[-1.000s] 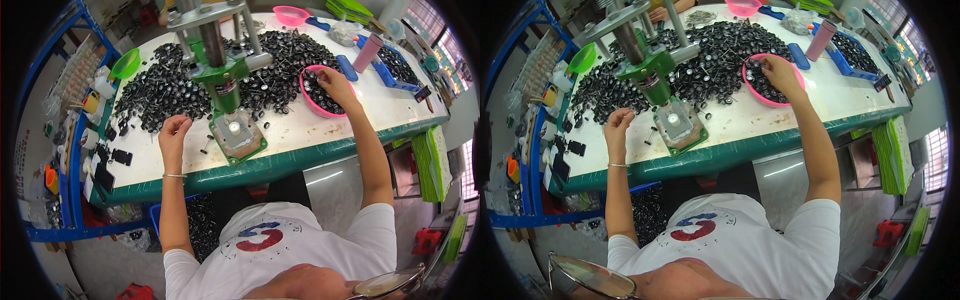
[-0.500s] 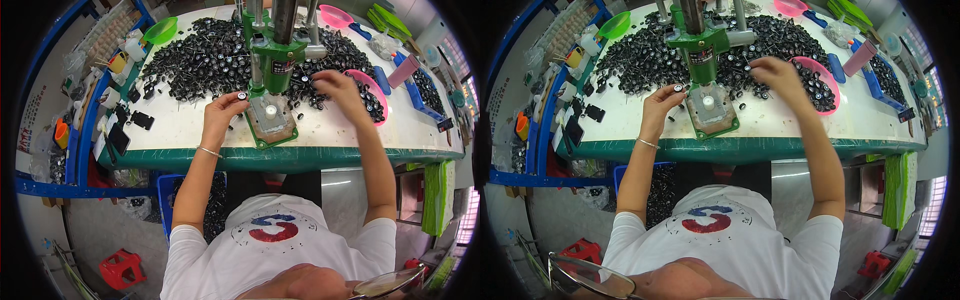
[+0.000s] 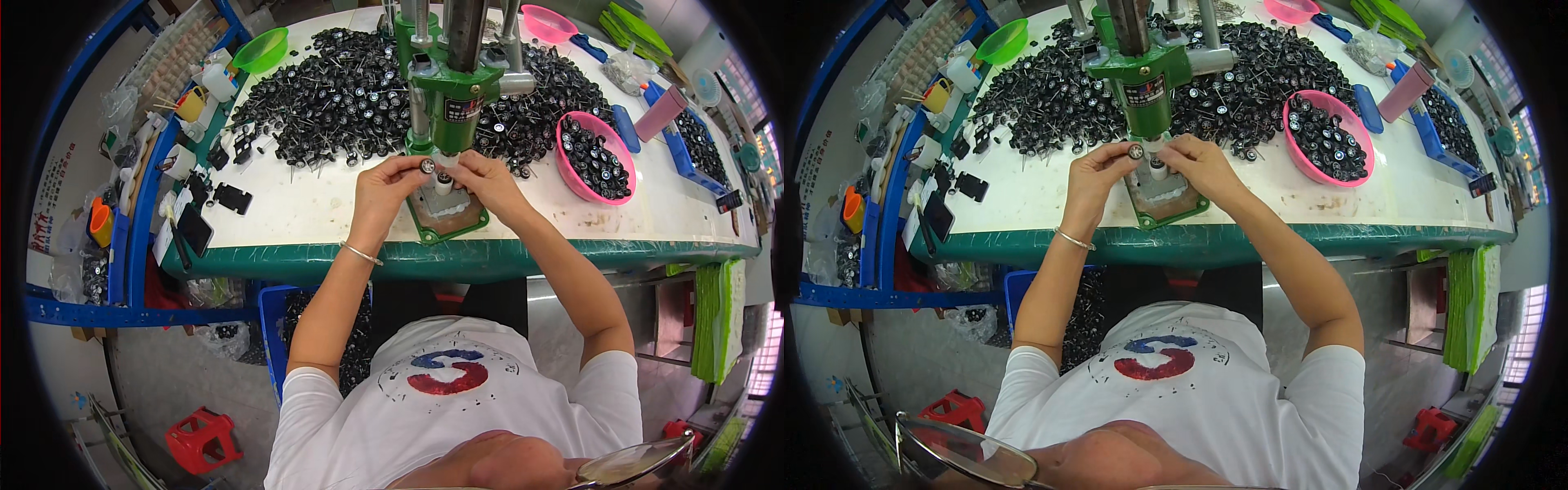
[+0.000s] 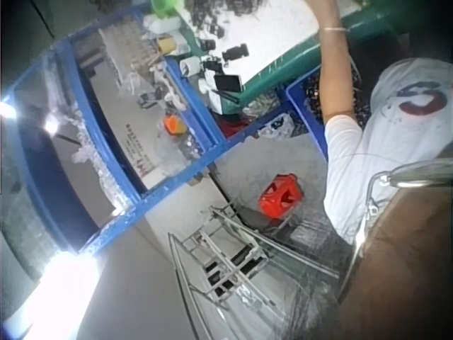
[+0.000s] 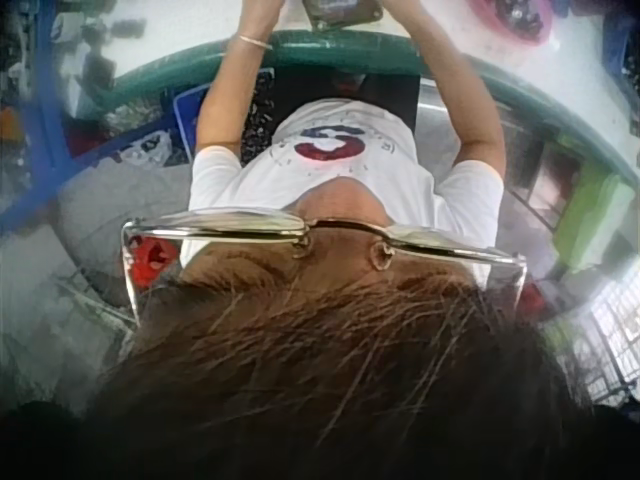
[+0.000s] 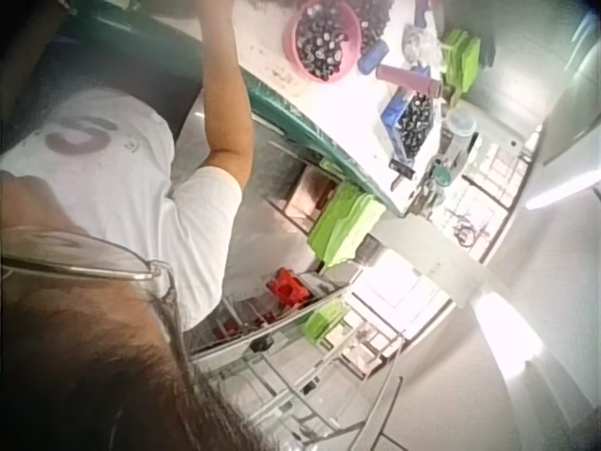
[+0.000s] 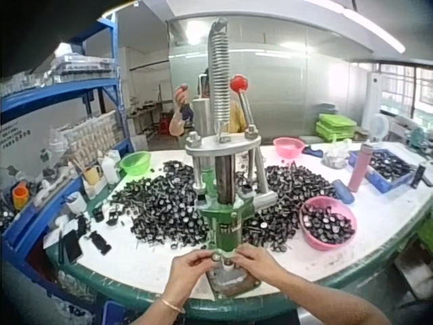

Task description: The person assembles small plastic components by hand, using a hand-operated press at a workbench.

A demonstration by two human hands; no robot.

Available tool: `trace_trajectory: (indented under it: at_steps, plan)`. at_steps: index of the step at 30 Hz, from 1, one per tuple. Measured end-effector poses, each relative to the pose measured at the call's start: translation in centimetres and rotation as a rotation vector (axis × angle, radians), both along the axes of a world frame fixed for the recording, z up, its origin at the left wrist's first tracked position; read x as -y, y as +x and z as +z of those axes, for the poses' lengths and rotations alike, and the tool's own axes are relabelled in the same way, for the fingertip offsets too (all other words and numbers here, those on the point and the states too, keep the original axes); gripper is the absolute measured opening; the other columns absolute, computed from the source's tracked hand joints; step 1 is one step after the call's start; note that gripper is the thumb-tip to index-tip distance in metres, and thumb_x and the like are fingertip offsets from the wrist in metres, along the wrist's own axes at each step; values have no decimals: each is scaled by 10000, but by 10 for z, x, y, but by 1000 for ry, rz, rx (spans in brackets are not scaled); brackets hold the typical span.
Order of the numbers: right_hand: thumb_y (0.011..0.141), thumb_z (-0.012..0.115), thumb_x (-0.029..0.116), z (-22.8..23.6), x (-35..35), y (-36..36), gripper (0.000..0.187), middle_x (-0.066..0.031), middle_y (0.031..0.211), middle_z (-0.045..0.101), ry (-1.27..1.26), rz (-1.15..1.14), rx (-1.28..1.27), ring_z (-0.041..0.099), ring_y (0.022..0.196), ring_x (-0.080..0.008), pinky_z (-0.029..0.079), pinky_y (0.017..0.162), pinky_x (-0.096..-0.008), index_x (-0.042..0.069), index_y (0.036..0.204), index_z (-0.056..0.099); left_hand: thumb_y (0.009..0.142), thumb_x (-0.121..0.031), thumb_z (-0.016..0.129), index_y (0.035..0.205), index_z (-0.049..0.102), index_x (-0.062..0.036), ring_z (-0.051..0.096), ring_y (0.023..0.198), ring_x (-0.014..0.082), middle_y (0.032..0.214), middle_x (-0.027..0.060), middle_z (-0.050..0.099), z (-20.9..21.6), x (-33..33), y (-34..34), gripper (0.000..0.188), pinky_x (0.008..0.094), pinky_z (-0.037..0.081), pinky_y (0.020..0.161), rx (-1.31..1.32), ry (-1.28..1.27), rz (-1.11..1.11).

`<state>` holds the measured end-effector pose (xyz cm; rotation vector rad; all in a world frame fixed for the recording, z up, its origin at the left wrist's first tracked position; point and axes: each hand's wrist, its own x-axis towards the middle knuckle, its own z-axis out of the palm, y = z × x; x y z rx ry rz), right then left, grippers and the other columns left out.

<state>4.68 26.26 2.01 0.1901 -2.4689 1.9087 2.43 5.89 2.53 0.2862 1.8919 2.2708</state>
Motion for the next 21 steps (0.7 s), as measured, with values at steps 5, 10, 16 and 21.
trace_trajectory:
  at_steps: [5, 10, 16, 21]
  plan:
    - [963, 566, 214, 28, -21, -8, 261, 38, 858, 626, -279, -194, -32, 534, 706, -36, 406, 617, -183, 75, 1150, 684, 812, -6, 712, 1017, 705, 14, 634, 830, 93, 910, 40, 700, 8, -13, 4, 206, 217, 500, 752, -5, -20, -63]
    - [961, 569, 229, 69, -63, -34, 273, 19, 877, 628, -361, -283, -115, 552, 706, -50, 433, 636, -182, 45, 1134, 671, 805, -40, 728, 945, 718, 5, 588, 696, 52, 789, 3, 679, 3, -30, 7, 148, 193, 469, 656, -48, 49, -30]
    - [950, 532, 275, 160, -39, -73, 253, -15, 826, 616, -472, -192, -352, 544, 686, -108, 448, 622, -238, 53, 993, 646, 800, 11, 705, 949, 709, 6, 612, 825, 84, 889, 29, 696, 10, -31, 7, 150, 231, 474, 770, 54, 30, -22]
    - [940, 600, 266, 237, -10, -92, 211, -1, 724, 555, -650, -69, -229, 531, 604, -91, 396, 528, -211, 56, 923, 604, 799, 17, 703, 936, 712, 5, 614, 803, 83, 876, 26, 695, 14, -32, 7, 138, 229, 475, 757, 45, 16, -18]
